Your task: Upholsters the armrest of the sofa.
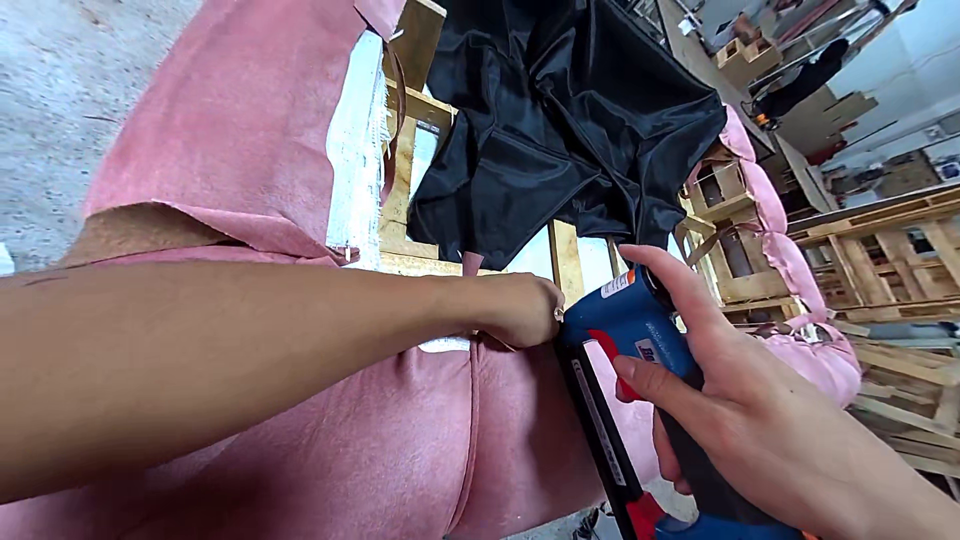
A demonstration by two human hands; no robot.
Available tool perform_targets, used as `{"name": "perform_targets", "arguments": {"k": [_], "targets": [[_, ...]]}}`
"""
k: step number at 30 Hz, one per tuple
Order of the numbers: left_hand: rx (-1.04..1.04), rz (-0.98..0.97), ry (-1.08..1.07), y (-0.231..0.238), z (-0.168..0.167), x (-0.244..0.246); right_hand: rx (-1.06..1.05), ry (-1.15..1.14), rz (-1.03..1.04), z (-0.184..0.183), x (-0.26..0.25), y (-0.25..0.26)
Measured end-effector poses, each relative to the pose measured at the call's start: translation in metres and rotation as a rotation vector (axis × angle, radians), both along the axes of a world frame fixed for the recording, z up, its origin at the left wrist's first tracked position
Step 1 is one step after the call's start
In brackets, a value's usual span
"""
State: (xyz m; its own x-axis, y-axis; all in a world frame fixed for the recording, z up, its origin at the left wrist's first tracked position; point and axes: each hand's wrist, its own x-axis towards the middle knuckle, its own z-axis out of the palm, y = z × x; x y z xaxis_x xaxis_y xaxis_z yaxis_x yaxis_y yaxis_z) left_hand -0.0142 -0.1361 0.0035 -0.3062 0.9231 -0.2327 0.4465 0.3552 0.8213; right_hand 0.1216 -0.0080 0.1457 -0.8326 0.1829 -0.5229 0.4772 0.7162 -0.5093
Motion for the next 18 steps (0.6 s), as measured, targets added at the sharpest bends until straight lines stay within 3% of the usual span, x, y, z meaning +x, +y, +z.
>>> {"name": "perform_targets", "arguments": {"k": [3, 7, 13, 18], "targets": [[-0.051, -0.005, 0.054, -0.002, 0.004, -0.005, 0.023, -0.005, 0.01, -0.002, -0.001, -0.001], [-0.22, -0.084, 0.191, -0.024, 0.038, -0.013, 0.044, 0.089, 0.032, -0.001, 0.007, 0.005], [-0.176, -0.031, 0.281, -0.043, 0.041, -0.002, 0.028, 0.094, 0.079, 0.012, 0.011, 0.004], [-0.223, -0.044, 0.288, -0.046, 0.048, 0.0, 0.051, 0.101, 0.164, -0.001, 0.006, 0.002]]}}
